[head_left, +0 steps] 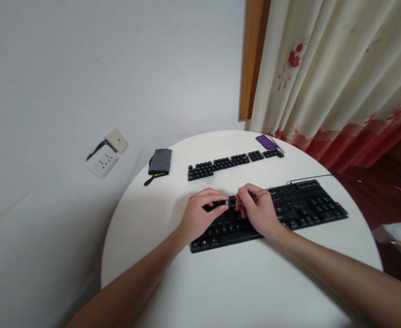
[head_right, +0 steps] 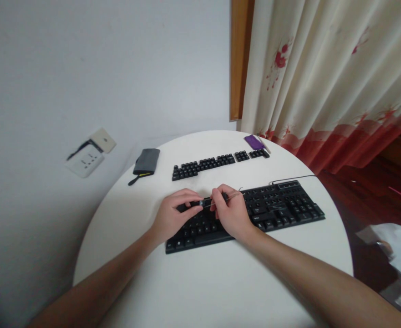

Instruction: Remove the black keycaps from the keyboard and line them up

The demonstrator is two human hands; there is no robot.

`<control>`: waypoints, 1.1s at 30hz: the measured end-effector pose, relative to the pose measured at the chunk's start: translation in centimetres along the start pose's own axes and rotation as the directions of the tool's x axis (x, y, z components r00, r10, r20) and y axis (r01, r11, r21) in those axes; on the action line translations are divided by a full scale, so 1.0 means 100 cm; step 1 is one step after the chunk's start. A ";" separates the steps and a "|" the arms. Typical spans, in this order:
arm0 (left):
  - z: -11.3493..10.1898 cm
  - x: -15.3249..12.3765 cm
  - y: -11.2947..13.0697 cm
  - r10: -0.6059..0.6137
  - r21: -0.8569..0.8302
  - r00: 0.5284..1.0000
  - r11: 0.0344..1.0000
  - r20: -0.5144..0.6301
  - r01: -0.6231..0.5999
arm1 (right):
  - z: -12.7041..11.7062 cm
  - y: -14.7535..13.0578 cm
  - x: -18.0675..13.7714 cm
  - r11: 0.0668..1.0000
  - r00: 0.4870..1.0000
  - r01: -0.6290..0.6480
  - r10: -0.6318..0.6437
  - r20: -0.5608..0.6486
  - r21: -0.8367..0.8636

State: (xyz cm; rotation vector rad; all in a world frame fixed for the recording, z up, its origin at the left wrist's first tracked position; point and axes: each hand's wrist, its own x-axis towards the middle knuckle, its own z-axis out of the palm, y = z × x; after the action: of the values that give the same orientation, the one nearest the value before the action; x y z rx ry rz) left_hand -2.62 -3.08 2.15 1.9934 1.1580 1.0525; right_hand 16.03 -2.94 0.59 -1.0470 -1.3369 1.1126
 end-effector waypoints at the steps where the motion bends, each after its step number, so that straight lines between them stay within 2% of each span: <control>1: 0.000 0.000 0.000 0.001 0.001 1.000 1.000 -0.004 -0.001 | 0.000 -0.001 0.000 1.000 1.000 0.004 -0.004 -0.002 -0.013; 7: 0.006 -0.002 -0.001 0.040 0.016 0.999 0.999 -0.036 -0.040 | -0.003 -0.001 0.001 0.994 1.000 0.026 -0.028 -0.013 -0.109; 11: 0.001 -0.002 -0.002 0.076 0.032 0.991 0.997 -0.106 -0.073 | -0.005 0.003 0.002 0.984 0.999 0.033 -0.036 -0.010 -0.177; 14: -0.005 0.001 -0.002 0.108 0.055 0.981 0.994 -0.163 -0.100 | -0.007 0.003 0.003 0.967 0.994 0.109 -0.110 0.007 -0.229; 17: -0.007 0.003 -0.002 0.118 0.076 0.977 0.991 -0.176 -0.106 | -0.008 -0.001 0.003 0.930 0.970 0.244 -0.233 0.072 -0.276; 23: -0.004 0.000 0.000 0.098 0.097 0.984 0.992 -0.146 -0.085 | -0.008 -0.006 0.000 0.847 0.900 0.409 -0.313 0.304 -0.339; 26: -0.004 0.000 -0.001 0.084 0.080 0.985 0.994 -0.149 -0.073 | -0.008 -0.006 0.000 0.816 0.887 0.440 -0.331 0.322 -0.374; 33: -0.005 0.001 -0.003 0.095 0.048 0.988 0.995 -0.120 -0.090 | -0.010 -0.004 0.003 0.809 0.877 0.459 -0.348 0.331 -0.367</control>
State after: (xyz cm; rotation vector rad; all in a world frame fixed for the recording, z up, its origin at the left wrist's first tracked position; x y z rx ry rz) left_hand -3.15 -2.83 2.25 2.0568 1.1691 1.2209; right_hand 17.01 -2.71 1.05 -0.8806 -1.9745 0.6387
